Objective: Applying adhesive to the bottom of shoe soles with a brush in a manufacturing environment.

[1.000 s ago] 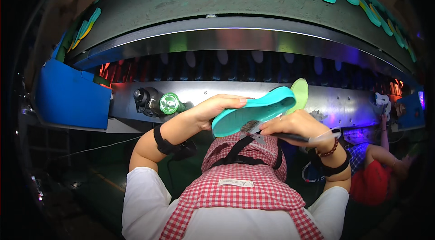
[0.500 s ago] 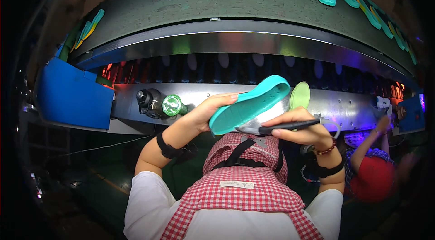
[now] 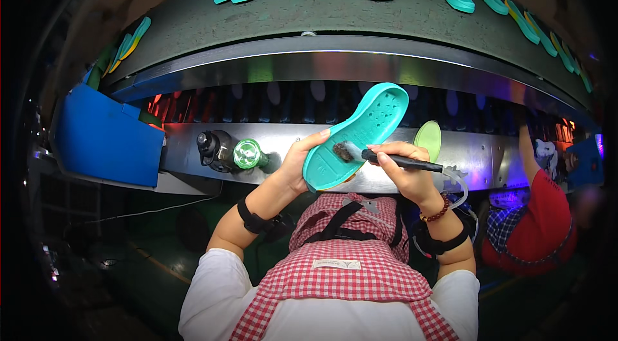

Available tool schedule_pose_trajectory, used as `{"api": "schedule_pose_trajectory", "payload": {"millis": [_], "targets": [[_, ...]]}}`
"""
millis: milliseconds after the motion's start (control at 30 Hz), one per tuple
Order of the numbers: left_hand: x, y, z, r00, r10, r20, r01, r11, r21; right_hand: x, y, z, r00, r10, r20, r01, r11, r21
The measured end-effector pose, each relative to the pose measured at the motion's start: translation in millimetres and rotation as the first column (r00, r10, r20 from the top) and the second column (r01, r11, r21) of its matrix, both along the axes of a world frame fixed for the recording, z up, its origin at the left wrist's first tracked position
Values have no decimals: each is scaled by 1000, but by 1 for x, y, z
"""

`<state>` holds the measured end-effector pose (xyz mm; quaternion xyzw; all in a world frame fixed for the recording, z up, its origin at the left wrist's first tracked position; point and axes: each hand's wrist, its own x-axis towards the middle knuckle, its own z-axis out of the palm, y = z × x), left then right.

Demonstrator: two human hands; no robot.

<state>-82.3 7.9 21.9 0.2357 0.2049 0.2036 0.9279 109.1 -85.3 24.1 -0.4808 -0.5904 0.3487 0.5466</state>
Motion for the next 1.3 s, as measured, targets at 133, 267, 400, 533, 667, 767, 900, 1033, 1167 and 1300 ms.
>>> {"api": "schedule_pose_trajectory", "payload": {"millis": [133,267,400,533,667,767,900,1033,1167,1300], "targets": [[-5,6,-13,998,31,58,-29,999,-36,-5,7,-9,994,-95,49,89,990,113],[-9,5,-23,996,83,21,-81,992,-96,-1,17,-15,958,-259,125,225,946,235],[-10,-8,-18,995,90,-50,-94,992,-84,15,37,-25,844,-468,263,384,868,314],[-27,-3,-24,994,108,-1,-106,977,-183,-16,37,-22,808,-400,434,214,884,417],[-46,3,-26,987,160,-19,-161,969,-186,-25,28,2,963,40,265,-42,999,2],[-78,10,-12,982,183,-56,-185,982,-39,-19,27,12,844,273,-461,-357,928,-104],[-126,34,41,951,283,123,-300,941,159,-14,30,18,659,137,-739,-169,985,32],[-160,119,95,820,380,429,-512,821,251,-14,38,9,661,49,-749,-135,989,-54],[-224,277,73,409,760,505,-797,567,-209,-25,39,8,660,-25,-751,-110,985,-130],[-222,347,63,301,954,15,-933,291,213,-26,33,5,646,-65,-760,-61,989,-136]]}}
